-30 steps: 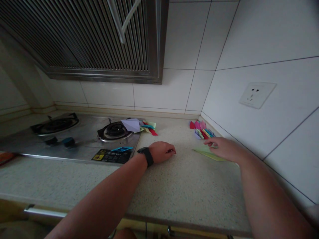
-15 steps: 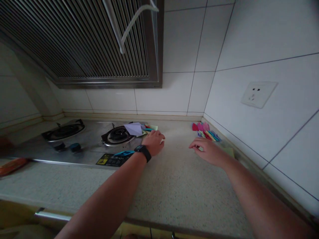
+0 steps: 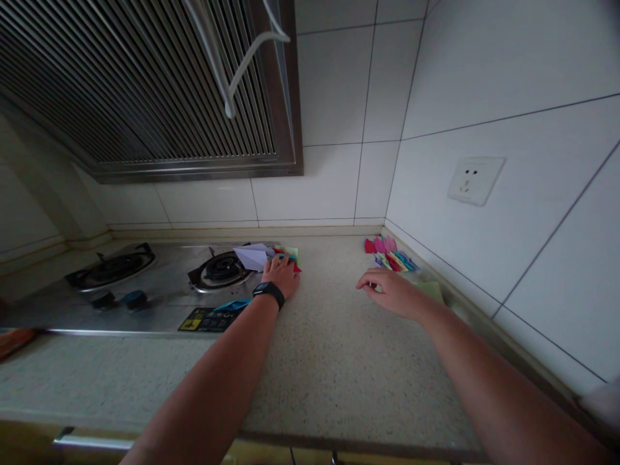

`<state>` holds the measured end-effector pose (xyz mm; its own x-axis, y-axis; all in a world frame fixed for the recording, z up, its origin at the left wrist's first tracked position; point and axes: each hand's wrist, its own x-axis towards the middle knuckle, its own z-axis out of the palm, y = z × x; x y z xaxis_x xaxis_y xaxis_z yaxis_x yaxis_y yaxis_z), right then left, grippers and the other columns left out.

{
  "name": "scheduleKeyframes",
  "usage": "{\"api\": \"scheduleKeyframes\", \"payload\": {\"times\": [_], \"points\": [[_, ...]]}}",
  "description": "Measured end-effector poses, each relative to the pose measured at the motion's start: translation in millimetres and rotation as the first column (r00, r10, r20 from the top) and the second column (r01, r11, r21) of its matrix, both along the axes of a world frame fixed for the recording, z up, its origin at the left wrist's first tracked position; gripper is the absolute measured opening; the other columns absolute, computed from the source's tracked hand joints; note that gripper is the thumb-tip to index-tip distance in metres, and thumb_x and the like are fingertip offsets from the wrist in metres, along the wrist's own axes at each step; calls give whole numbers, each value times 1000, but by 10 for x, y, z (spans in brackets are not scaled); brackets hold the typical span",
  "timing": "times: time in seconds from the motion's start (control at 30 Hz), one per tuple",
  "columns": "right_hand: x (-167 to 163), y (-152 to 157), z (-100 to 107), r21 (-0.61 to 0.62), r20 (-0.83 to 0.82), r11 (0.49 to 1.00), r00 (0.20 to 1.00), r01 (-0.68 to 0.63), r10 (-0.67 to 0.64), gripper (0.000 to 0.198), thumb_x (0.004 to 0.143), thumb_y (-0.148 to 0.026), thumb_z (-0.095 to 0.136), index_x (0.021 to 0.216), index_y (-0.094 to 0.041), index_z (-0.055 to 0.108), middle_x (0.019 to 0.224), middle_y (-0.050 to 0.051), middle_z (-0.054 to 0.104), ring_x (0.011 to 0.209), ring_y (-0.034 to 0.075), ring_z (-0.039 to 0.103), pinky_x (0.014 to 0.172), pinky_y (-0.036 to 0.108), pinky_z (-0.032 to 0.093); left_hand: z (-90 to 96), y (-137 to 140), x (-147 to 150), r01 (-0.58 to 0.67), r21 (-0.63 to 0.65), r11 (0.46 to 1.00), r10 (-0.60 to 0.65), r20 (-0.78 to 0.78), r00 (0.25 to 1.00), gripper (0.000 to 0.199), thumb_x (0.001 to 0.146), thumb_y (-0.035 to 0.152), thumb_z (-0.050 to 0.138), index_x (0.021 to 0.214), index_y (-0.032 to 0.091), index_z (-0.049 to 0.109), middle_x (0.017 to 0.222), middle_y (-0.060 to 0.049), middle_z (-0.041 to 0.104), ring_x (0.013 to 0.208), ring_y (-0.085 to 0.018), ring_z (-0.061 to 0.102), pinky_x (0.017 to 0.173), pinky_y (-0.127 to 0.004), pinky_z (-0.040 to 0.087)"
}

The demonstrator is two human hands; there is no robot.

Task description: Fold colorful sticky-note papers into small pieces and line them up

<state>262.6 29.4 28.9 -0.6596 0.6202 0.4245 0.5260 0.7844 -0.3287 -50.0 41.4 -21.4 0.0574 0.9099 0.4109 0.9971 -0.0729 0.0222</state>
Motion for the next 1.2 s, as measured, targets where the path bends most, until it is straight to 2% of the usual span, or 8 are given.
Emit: {"api": "scheduleKeyframes", "payload": {"times": [0.2,0.4,0.5,0.57,0.7,0.93,1.03,1.2], "points": [[-25,-24,8,-38,1,999,1000,6,-6,21,81,-13,50,87,-21,69,88,4,68,83,18,61,77,31,44,31,-26,24,7,4,1000,-7,28,1000,41,88,32,44,126,16,51,142,-11,40,133,-34,23,105,-54,21],[-31,-41,27,-36,9,999,1000,12,-11,21,81,-13,50,88,-20,68,88,5,67,83,17,60,76,30,44,270,-179,195,121,244,962,-142,70,987,50,84,18,47,134,18,45,141,-8,42,136,-32,22,109,-51,19],[-27,-51,31,-25,3,1000,1000,17,-17,21,81,-12,50,88,-21,68,88,4,67,82,17,60,75,29,43,363,-205,299,224,339,914,-311,230,922,43,82,16,52,124,20,55,131,-7,53,128,-28,38,108,-47,26],[-26,-59,35,-24,2,999,1000,22,-22,22,81,-12,50,89,-21,68,88,4,67,82,16,60,76,29,43,354,-191,361,279,358,891,-422,429,798,31,81,18,56,111,20,63,118,-7,62,113,-24,52,101,-42,38],[-37,-80,58,-25,5,1000,1000,5,-4,22,82,-11,50,89,-20,69,87,4,67,81,16,60,76,28,43,233,-170,483,383,262,886,-408,834,371,18,78,27,65,92,16,67,91,-7,69,82,-18,63,75,-31,51],[-124,-159,86,-119,-91,993,996,-26,15,17,85,-19,51,91,-18,68,86,4,66,77,15,59,71,27,43,295,-440,713,477,282,833,-258,959,-117,29,71,29,74,88,16,55,92,-3,60,73,-12,59,61,-24,53],[-183,-221,101,-239,-146,968,988,-80,45,20,89,-32,51,95,-19,66,86,3,66,76,15,58,67,26,43,364,-565,776,516,336,788,-237,939,-250,37,70,26,75,91,20,46,89,2,55,75,-11,60,67,-30,56],[-237,-260,73,-366,-225,922,973,-128,46,25,87,-42,54,97,-20,61,81,2,64,73,15,58,66,26,43,372,-605,804,556,345,756,-223,935,-277,46,71,25,75,107,21,48,92,0,55,82,-11,60,83,-36,54]]}}
